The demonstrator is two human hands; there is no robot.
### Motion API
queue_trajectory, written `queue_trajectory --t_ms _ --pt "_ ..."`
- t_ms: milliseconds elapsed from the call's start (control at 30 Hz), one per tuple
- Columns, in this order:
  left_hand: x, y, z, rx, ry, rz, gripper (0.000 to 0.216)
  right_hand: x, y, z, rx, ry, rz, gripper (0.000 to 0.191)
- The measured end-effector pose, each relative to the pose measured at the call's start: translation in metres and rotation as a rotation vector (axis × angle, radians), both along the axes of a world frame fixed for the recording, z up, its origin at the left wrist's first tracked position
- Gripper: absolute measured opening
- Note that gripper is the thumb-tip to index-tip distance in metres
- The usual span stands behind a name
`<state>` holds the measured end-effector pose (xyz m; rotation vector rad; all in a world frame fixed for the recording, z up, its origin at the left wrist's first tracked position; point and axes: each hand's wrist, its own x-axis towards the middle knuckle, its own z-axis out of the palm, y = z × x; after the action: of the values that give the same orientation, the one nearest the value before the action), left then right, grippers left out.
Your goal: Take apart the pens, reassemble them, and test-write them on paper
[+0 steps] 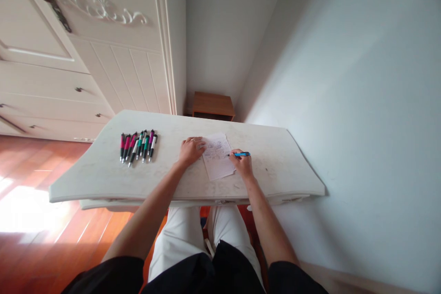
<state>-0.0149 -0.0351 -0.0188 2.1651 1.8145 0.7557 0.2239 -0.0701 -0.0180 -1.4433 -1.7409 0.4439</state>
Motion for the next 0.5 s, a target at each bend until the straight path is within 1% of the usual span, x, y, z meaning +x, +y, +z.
queue_trajectory --t_ms 167,267,400,500 --pt "-0.0006 0.0007 0.0009 0.003 -0.001 -0.006 0.025 -0.0006 0.0003 -0.0033 -0.012 0.074 0.077 0.022" --pt "-0.0010 0.0014 0.0007 -0.002 0.009 -0.008 0.024 -0.0009 -0.0009 -0.0041 -0.065 0.116 0.162 0.022" --pt "-0.0013 0.0015 0.0006 -0.017 0.016 -0.012 0.025 -0.0018 -0.0029 -0.0025 -0.005 0.126 0.109 0.022" --pt "-0.0009 0.0008 0.0021 -0.020 0.013 -0.010 0.025 -0.0027 -0.0041 -0.0011 -0.046 0.142 0.140 0.022"
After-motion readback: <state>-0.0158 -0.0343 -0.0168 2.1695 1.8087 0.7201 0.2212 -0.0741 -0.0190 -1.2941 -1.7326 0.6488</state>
